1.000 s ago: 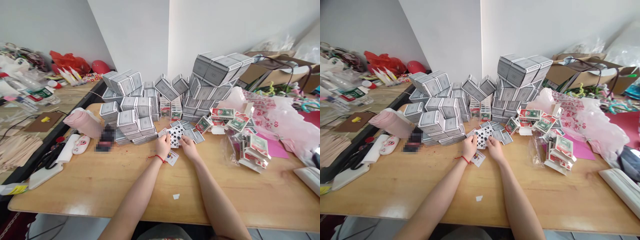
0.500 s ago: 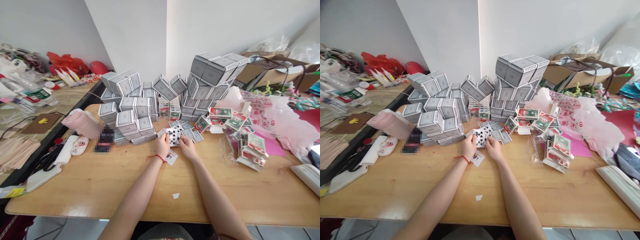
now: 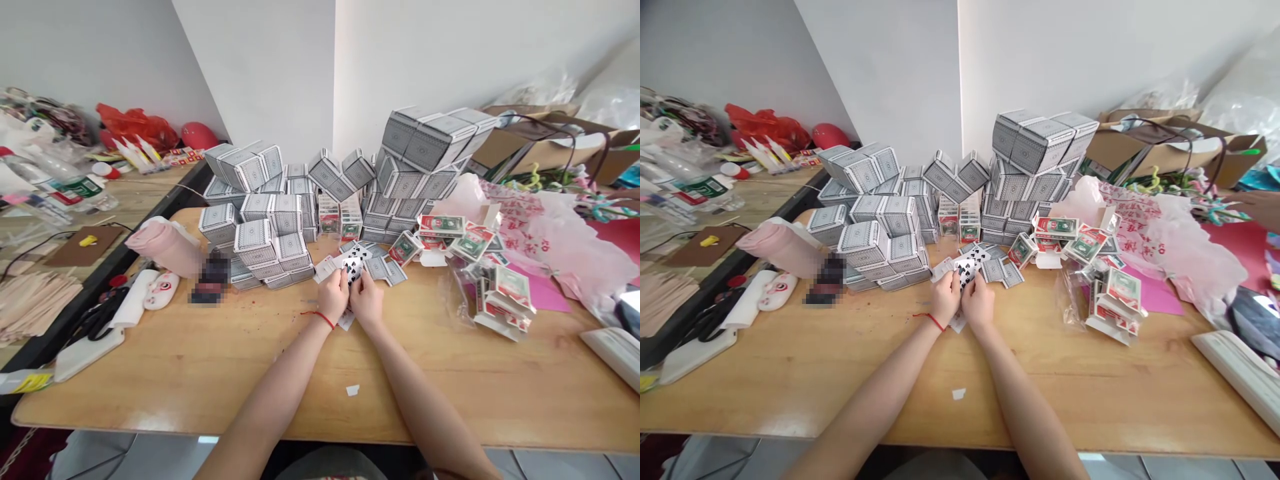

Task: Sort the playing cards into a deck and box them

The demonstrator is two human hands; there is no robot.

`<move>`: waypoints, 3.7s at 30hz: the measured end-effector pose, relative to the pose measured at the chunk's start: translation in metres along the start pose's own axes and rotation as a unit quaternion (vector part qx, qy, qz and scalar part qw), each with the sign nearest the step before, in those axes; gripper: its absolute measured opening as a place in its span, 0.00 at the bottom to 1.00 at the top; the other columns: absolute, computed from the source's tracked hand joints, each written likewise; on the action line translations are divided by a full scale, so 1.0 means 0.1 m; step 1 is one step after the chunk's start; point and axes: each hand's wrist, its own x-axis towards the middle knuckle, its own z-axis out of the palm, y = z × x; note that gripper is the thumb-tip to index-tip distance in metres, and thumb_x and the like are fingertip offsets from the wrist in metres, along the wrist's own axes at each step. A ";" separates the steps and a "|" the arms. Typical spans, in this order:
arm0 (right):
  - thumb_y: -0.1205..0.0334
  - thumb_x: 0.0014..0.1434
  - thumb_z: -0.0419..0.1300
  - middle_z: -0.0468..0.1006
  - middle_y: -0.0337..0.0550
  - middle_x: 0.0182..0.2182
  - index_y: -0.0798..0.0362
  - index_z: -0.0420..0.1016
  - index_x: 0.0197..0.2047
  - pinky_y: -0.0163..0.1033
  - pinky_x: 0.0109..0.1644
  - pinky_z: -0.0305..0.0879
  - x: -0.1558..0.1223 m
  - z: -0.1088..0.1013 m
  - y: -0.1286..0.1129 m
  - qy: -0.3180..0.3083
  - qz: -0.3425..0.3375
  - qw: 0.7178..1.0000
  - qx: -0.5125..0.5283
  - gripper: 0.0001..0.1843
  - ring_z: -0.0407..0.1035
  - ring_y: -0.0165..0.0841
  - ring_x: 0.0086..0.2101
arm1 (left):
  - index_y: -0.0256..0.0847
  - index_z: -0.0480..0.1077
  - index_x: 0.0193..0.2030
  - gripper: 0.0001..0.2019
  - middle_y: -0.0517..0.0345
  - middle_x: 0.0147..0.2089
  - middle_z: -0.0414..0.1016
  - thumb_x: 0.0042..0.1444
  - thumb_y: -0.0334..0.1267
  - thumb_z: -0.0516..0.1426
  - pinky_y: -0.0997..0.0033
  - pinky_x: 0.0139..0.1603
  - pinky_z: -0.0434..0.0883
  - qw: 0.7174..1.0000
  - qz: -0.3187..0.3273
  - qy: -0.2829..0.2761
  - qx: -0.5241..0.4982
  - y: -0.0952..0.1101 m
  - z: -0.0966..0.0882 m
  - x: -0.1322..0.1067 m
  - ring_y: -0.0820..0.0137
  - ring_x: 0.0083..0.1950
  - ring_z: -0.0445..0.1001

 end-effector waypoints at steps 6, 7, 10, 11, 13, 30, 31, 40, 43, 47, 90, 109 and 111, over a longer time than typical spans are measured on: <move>0.62 0.57 0.43 0.67 0.41 0.20 0.53 0.67 0.38 0.35 0.25 0.50 -0.01 -0.02 0.06 -0.009 -0.030 0.999 0.020 0.13 0.58 0.32 0.19 | 0.39 0.64 0.26 0.16 0.58 0.19 0.64 0.61 0.41 0.43 0.73 0.24 0.55 1.000 0.006 -0.002 -0.012 0.04 -0.05 -0.03 0.74 0.21 0.63; 0.61 0.57 0.44 0.67 0.41 0.20 0.53 0.67 0.39 0.35 0.25 0.51 0.00 -0.03 0.07 -0.012 -0.032 0.999 0.033 0.13 0.58 0.32 0.20 | 0.39 0.64 0.27 0.17 0.58 0.19 0.64 0.61 0.41 0.42 0.73 0.24 0.55 1.000 0.001 0.001 -0.015 0.04 -0.06 -0.03 0.74 0.21 0.63; 0.58 0.58 0.44 0.66 0.39 0.18 0.52 0.68 0.36 0.34 0.25 0.51 0.02 -0.07 0.08 -0.009 -0.033 0.997 0.066 0.13 0.58 0.31 0.19 | 0.38 0.65 0.28 0.17 0.58 0.19 0.64 0.61 0.41 0.42 0.73 0.24 0.56 1.000 0.000 -0.001 -0.018 0.04 -0.07 -0.05 0.74 0.22 0.64; 0.58 0.58 0.44 0.64 0.38 0.17 0.51 0.67 0.33 0.34 0.25 0.51 0.03 -0.08 0.07 -0.005 -0.035 0.997 0.074 0.13 0.57 0.31 0.19 | 0.38 0.65 0.28 0.17 0.58 0.20 0.64 0.61 0.41 0.42 0.73 0.25 0.56 1.000 0.004 -0.004 -0.018 0.05 -0.07 -0.06 0.73 0.22 0.64; 0.58 0.58 0.44 0.62 0.37 0.16 0.51 0.66 0.26 0.34 0.25 0.50 0.04 -0.11 0.04 0.001 -0.040 0.996 0.078 0.14 0.55 0.30 0.18 | 0.38 0.66 0.30 0.16 0.57 0.20 0.66 0.61 0.40 0.42 0.73 0.25 0.58 1.000 0.014 -0.006 -0.019 0.07 -0.07 -0.07 0.73 0.22 0.65; 0.56 0.52 0.50 0.68 0.38 0.20 0.53 0.71 0.33 0.34 0.26 0.56 0.17 -0.12 0.12 -0.115 0.053 0.955 0.267 0.12 0.59 0.30 0.22 | 0.39 0.63 0.24 0.17 0.60 0.18 0.61 0.60 0.41 0.42 0.74 0.25 0.56 0.998 -0.045 0.026 -0.031 0.01 -0.03 -0.05 0.75 0.20 0.60; 0.57 0.51 0.51 0.70 0.38 0.22 0.53 0.72 0.35 0.34 0.27 0.58 0.18 -0.12 0.12 -0.147 0.057 0.941 0.300 0.13 0.61 0.31 0.23 | 0.39 0.62 0.24 0.17 0.59 0.18 0.62 0.60 0.41 0.42 0.74 0.25 0.56 0.997 -0.060 0.038 -0.034 0.00 -0.04 -0.04 0.75 0.21 0.60; 0.60 0.53 0.49 0.71 0.40 0.21 0.53 0.73 0.35 0.36 0.30 0.60 0.10 -0.07 0.13 -0.141 0.000 0.970 0.199 0.13 0.63 0.32 0.23 | 0.39 0.61 0.24 0.16 0.59 0.20 0.63 0.60 0.42 0.43 0.75 0.25 0.56 0.993 -0.090 0.058 -0.041 -0.03 -0.06 -0.01 0.75 0.22 0.61; 0.62 0.53 0.50 0.73 0.44 0.24 0.52 0.73 0.40 0.36 0.30 0.59 0.05 -0.04 0.12 -0.094 -0.025 0.987 0.130 0.14 0.64 0.33 0.23 | 0.40 0.61 0.24 0.16 0.58 0.21 0.64 0.60 0.41 0.43 0.75 0.26 0.57 0.994 -0.086 0.057 -0.039 -0.03 -0.04 -0.01 0.74 0.23 0.61; 0.63 0.52 0.51 0.76 0.48 0.33 0.51 0.70 0.46 0.38 0.34 0.62 0.02 -0.01 0.12 -0.071 -0.024 0.988 0.134 0.18 0.68 0.37 0.29 | 0.40 0.61 0.24 0.16 0.59 0.21 0.64 0.60 0.42 0.43 0.75 0.26 0.57 0.992 -0.096 0.062 -0.051 -0.05 -0.05 0.00 0.74 0.23 0.61; 0.48 0.58 0.45 0.64 0.37 0.19 0.52 0.61 0.23 0.34 0.27 0.54 0.10 0.00 0.08 -0.016 0.023 0.981 0.194 0.19 0.58 0.30 0.23 | 0.39 0.59 0.14 0.25 0.61 0.13 0.56 0.58 0.49 0.43 0.72 0.22 0.50 0.987 -0.089 -0.030 -0.131 -0.03 0.02 -0.01 0.76 0.17 0.54; 0.48 0.59 0.42 0.51 0.33 0.09 0.51 0.47 0.13 0.33 0.20 0.43 0.08 -0.07 0.03 0.029 0.005 0.997 0.064 0.27 0.47 0.24 0.15 | 0.40 0.63 0.28 0.13 0.60 0.20 0.65 0.59 0.42 0.45 0.74 0.25 0.54 0.985 -0.085 -0.092 -0.120 -0.02 -0.02 0.03 0.73 0.23 0.63; 0.49 0.60 0.42 0.52 0.33 0.10 0.51 0.48 0.14 0.33 0.20 0.44 0.07 -0.06 0.04 0.023 0.003 0.998 0.063 0.26 0.48 0.25 0.15 | 0.40 0.64 0.34 0.10 0.60 0.22 0.66 0.59 0.41 0.45 0.75 0.25 0.55 0.982 -0.095 -0.100 -0.127 -0.01 -0.03 0.03 0.72 0.24 0.65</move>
